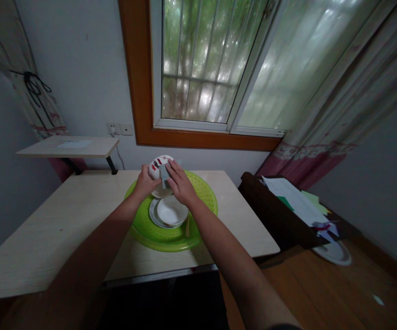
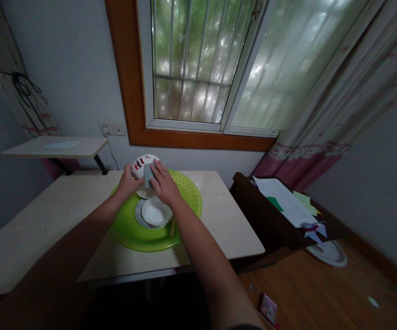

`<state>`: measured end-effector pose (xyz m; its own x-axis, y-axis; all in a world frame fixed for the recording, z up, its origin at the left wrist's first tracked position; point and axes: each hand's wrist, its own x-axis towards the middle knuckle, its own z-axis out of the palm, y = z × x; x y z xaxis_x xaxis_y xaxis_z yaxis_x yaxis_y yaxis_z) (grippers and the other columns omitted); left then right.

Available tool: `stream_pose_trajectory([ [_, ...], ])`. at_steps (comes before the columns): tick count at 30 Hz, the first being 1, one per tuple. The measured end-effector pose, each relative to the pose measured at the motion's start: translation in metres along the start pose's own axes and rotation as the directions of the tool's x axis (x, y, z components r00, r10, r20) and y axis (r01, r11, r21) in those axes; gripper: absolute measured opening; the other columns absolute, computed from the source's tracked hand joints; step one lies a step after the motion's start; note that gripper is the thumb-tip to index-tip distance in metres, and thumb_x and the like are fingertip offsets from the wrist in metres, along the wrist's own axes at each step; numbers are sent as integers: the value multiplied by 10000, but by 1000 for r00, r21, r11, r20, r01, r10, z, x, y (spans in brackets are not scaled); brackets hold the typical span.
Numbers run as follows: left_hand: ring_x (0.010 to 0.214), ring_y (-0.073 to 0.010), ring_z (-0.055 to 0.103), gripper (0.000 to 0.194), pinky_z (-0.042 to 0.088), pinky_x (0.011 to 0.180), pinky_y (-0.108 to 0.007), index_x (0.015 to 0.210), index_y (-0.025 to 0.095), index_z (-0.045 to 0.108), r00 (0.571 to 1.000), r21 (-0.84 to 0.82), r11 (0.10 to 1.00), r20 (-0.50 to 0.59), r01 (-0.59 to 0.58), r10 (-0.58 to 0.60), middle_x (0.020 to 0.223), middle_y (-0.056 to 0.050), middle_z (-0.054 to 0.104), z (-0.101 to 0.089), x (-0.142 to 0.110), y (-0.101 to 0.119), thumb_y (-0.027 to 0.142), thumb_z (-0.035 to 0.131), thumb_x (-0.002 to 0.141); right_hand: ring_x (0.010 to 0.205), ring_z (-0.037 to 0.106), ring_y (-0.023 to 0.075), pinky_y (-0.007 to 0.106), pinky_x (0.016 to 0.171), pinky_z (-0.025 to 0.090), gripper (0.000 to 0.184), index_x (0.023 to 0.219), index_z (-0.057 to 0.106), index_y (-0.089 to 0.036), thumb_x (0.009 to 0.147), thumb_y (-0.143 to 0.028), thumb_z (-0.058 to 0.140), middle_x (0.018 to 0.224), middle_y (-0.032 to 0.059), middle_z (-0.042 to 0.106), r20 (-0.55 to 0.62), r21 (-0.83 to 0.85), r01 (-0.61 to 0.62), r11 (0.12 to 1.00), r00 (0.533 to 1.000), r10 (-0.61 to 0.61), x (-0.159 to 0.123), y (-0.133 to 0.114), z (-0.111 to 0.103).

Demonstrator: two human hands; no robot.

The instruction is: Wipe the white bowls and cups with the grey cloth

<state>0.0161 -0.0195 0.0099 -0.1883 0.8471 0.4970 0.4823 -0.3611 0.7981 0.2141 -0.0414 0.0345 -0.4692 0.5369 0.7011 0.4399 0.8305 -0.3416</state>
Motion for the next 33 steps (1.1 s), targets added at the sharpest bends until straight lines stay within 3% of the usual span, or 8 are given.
stream_pose_trajectory([
  [5,903,-207,657,600,523,744,-318,1050,225,421,998,-45,998,-57,37,-40,1026,-57,643,-1,3,-2,418,792,621,1548,229,193,428,1284,190,641,1602,243,-244,1040,-548,290,1676,43,222,-33,185,-168,968,984,177,-4,17,11],
  [8,887,-199,654,622,523,733,-309,1046,224,417,998,-44,999,55,8,-6,1023,-55,643,0,-2,1,433,808,610,1546,238,210,441,1285,169,718,1595,270,-224,1010,-639,275,1660,62,271,-82,293,-269,918,949,304,-5,28,16],
  [13,873,-197,645,593,525,749,-319,1062,221,433,959,12,995,270,-98,91,1023,-53,638,3,-12,9,425,796,641,1544,231,250,479,1280,149,785,1499,460,-199,967,-729,230,1641,91,309,-156,378,-399,835,862,482,-4,42,16],
  [16,898,-207,637,582,522,770,-328,1080,216,450,939,71,986,324,-148,118,1030,-57,631,3,-15,12,425,790,657,1504,302,268,482,1260,206,786,1440,524,-185,957,-739,244,1633,122,297,-185,431,-431,793,818,545,-4,49,18],
  [20,913,-211,630,585,514,783,-328,1107,212,458,926,78,977,343,-197,159,1037,-59,626,2,-15,12,427,785,671,1429,385,279,513,1237,235,744,1378,574,-195,940,-740,321,1553,145,387,-241,481,-432,763,771,589,-5,56,24],
  [24,888,-209,619,563,501,763,-325,1098,212,464,931,116,969,325,-217,169,1028,-61,622,1,-15,11,419,778,679,1350,480,252,479,1211,299,686,1352,575,-208,962,-706,308,1418,119,550,-195,509,-411,757,801,566,-5,54,25],
  [29,908,-222,624,568,501,786,-340,1086,216,461,941,117,974,302,-193,151,1016,-57,624,3,-13,8,409,787,664,1124,619,239,441,1074,459,671,1194,646,-189,984,-692,253,1173,97,684,-150,510,-407,758,825,545,-5,47,22],
  [33,896,-210,621,569,497,778,-327,1070,222,456,956,108,984,271,-142,108,1011,-47,629,4,-12,6,414,791,652,1267,554,238,450,1153,388,674,1319,604,-192,1007,-658,231,1323,119,633,-202,407,-307,860,888,413,-5,40,18],
])
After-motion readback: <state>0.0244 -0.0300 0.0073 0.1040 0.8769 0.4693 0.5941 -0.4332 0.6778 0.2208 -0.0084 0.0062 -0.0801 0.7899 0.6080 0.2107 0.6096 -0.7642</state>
